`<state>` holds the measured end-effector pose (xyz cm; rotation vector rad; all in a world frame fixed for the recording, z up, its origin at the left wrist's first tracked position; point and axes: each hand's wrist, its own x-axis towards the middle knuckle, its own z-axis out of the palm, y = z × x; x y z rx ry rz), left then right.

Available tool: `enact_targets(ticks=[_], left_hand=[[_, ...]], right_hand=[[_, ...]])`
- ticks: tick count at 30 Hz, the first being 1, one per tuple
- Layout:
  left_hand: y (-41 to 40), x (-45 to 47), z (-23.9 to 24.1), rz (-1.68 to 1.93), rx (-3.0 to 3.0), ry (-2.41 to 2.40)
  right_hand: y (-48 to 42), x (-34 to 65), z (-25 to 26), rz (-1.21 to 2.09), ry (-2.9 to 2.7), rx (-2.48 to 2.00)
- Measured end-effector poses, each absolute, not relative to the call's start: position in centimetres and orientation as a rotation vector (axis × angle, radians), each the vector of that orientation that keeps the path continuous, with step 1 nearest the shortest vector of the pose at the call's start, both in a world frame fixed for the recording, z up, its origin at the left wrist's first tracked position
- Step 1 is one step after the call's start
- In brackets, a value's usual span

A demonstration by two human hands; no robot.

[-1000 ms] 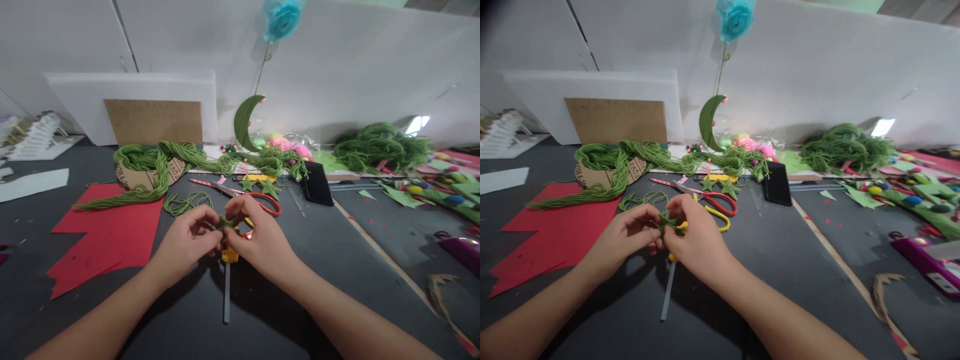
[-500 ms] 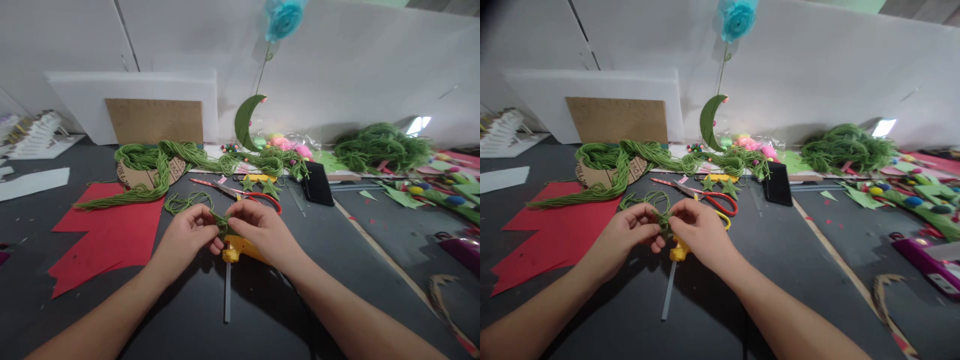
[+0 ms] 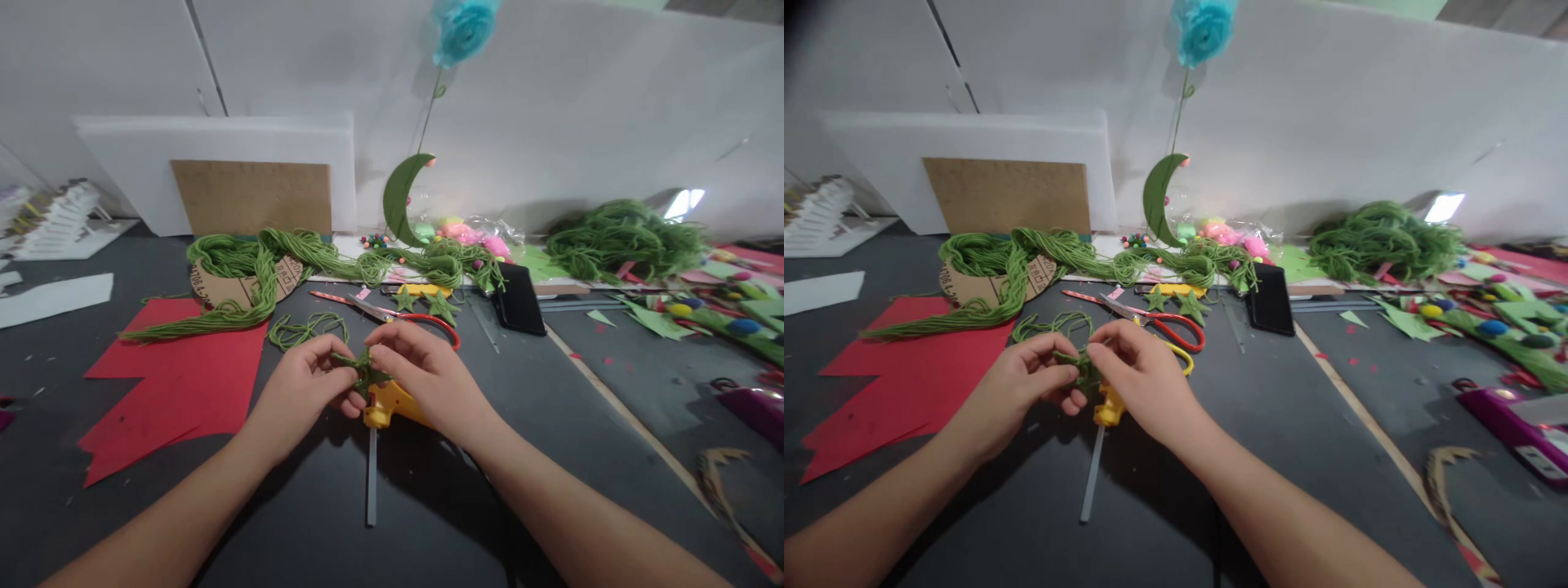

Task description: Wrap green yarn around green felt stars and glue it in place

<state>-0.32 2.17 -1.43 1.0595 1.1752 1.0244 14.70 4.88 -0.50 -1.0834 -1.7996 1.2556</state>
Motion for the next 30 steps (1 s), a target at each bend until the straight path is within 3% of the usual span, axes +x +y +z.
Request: enact_targets(ticks=[11, 30], left_hand=[[2.41, -0.27, -1.85, 1.082, 0.915, 1.196], [2.35, -0.25, -2.19, 1.187, 0.96, 1.191]], right_hand=[[4.39, 14.95, -0.51, 0.383, -2.213, -0.974], [4.24, 14.83, -0.89, 0.212, -2.232, -0.889]])
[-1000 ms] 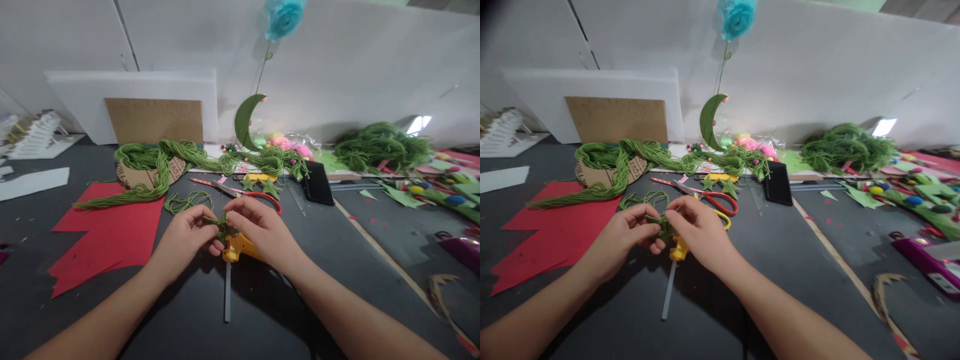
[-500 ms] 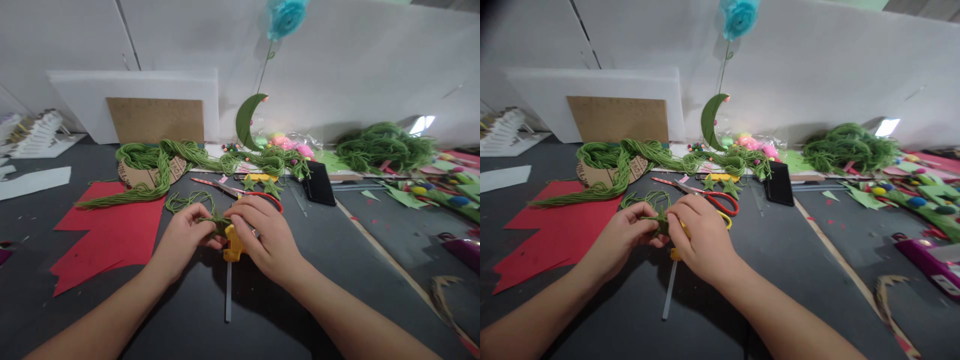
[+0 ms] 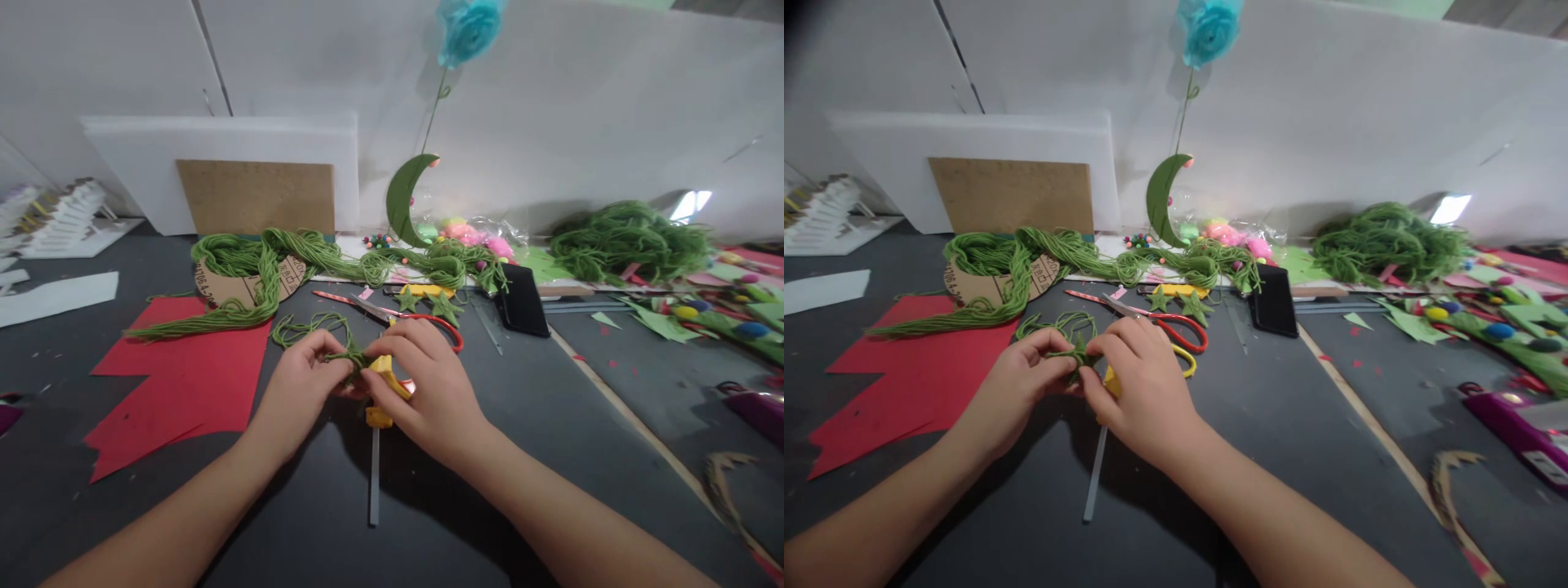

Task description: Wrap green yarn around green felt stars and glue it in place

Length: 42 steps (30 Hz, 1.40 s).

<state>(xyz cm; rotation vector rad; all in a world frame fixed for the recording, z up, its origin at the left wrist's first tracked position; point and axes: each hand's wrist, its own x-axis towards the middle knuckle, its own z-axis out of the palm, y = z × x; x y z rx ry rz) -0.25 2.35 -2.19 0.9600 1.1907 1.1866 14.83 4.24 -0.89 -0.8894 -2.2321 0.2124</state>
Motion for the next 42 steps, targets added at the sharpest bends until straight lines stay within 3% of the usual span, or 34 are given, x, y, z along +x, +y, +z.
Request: enact_targets(ticks=[9, 20, 27, 33, 38, 42], left_hand=[[2.27, -0.02, -2.31, 1.185, 0.992, 1.193], [1.84, 0.12, -2.39, 1.173, 1.124, 1.261], [1.8, 0.26, -2.24, 1.166, 1.151, 1.268], [1.61, 0.3, -2.09, 1.179, 1.134, 1.209], [1.62, 0.33, -1.83, 1.171, 1.148, 1.158], [1.78, -0.14, -1.91, 1.107, 1.079, 1.069]], right_hand=[[4.25, 14.56, -1.23, 0.105, -2.261, -0.957], [4.18, 14.27, -1.22, 0.521, -2.069, -1.028], [4.11, 14.24, -1.29, 0.46, -2.078, -1.025], [4.38, 14.21, -0.93, 0.696, -1.862, -1.155], [4.94, 14.21, -1.28, 1.175, -1.724, -1.106], [4.78, 14.16, -1.11, 1.108, -1.753, -1.101]])
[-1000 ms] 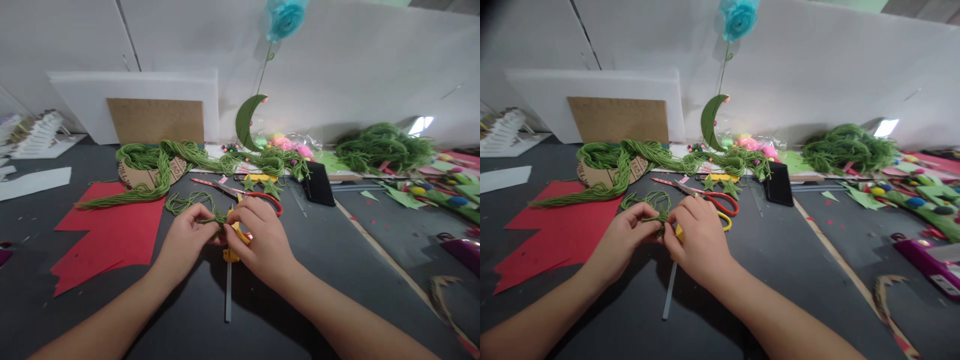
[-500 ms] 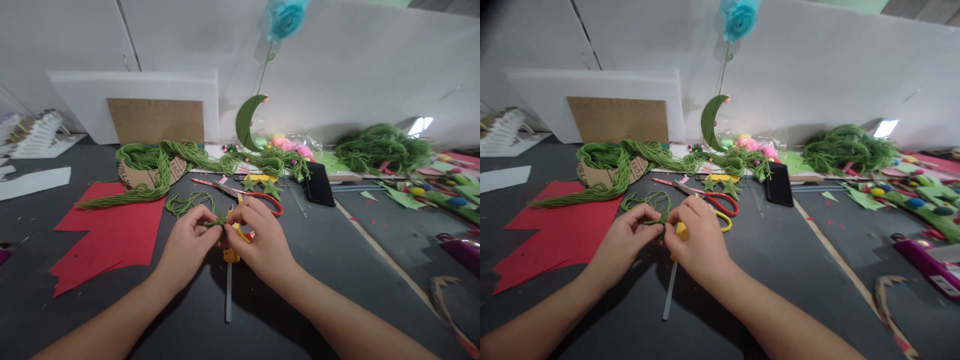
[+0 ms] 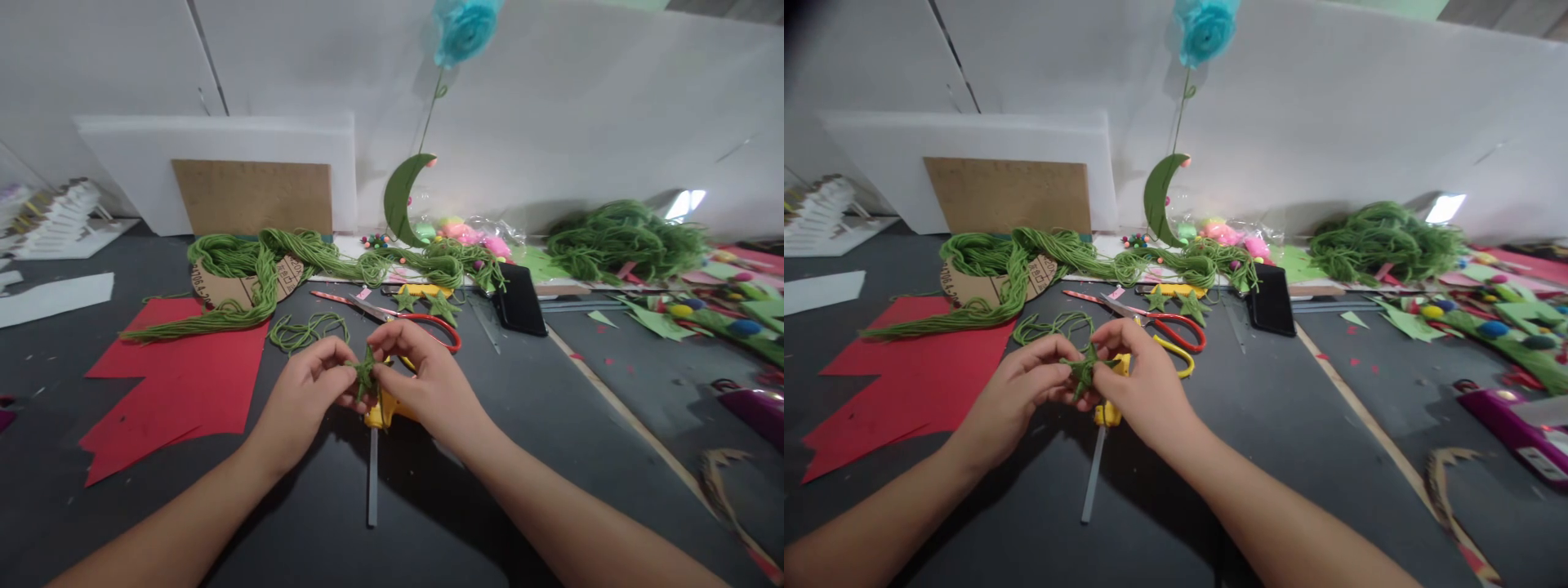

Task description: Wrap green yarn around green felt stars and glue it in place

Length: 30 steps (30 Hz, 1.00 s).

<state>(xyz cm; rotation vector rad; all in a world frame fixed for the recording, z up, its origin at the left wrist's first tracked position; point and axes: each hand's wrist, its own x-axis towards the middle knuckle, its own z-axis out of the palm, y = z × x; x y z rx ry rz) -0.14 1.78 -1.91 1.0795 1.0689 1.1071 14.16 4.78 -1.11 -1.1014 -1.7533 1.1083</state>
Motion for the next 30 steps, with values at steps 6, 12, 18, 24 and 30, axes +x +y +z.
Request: enact_targets(ticks=[6, 12, 18, 24, 30], left_hand=[[2.4, -1.0, -1.8, 0.949, 1.062, 0.988], [2.9, -0.9, -1.9, 0.887, 1.251, 1.112], [2.7, -0.9, -2.0, 0.955, 1.185, 1.158], [2.6, -0.8, -2.1, 1.037, 0.984, 1.103], [2.4, -0.7, -1.5, 0.953, 0.88, 1.005]], right_hand=[[4.3, 14.4, -0.7, 0.885, -1.921, -1.107], [4.3, 14.5, -0.6, 1.029, -1.968, -1.04], [5.0, 14.7, -0.2, 1.436, -1.537, -1.004], [5.1, 14.5, -0.5, 1.433, -1.529, -1.117], [5.2, 14.5, -1.0, 1.449, -1.558, -1.099]])
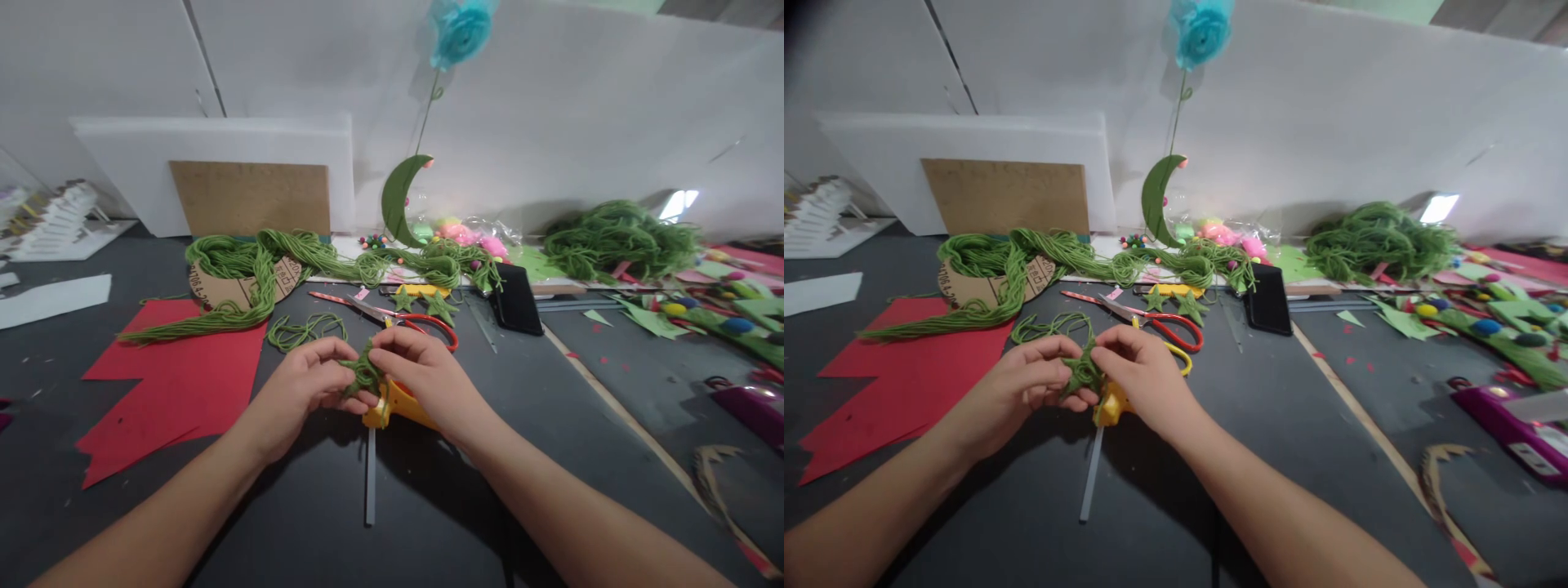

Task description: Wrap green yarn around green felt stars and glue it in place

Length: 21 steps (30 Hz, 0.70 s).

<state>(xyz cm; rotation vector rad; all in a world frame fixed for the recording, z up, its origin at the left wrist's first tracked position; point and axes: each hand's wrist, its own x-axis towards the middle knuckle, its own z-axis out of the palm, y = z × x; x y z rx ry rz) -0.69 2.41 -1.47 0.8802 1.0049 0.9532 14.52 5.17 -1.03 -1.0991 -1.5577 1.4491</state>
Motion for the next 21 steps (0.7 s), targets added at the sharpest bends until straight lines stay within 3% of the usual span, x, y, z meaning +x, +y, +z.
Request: enact_targets(ticks=[7, 12, 15, 21], left_hand=[[2.3, -0.63, -1.61, 0.955, 0.977, 1.089], [2.57, -0.76, -1.76, 1.081, 0.928, 1.106], [2.75, -0.69, -1.97, 1.131, 0.888, 1.107], [2.75, -0.39, -2.29, 1.129, 0.876, 1.087]], right_hand=[[5.13, 14.5, -1.08, 1.365, -1.723, -1.095], [4.85, 14.63, -0.59, 0.712, -1.983, -1.059], [4.71, 14.74, -0.78, 0.48, -2.132, -0.997], [4.76, 14.6, -1.13, 0.477, -2.159, -1.038]])
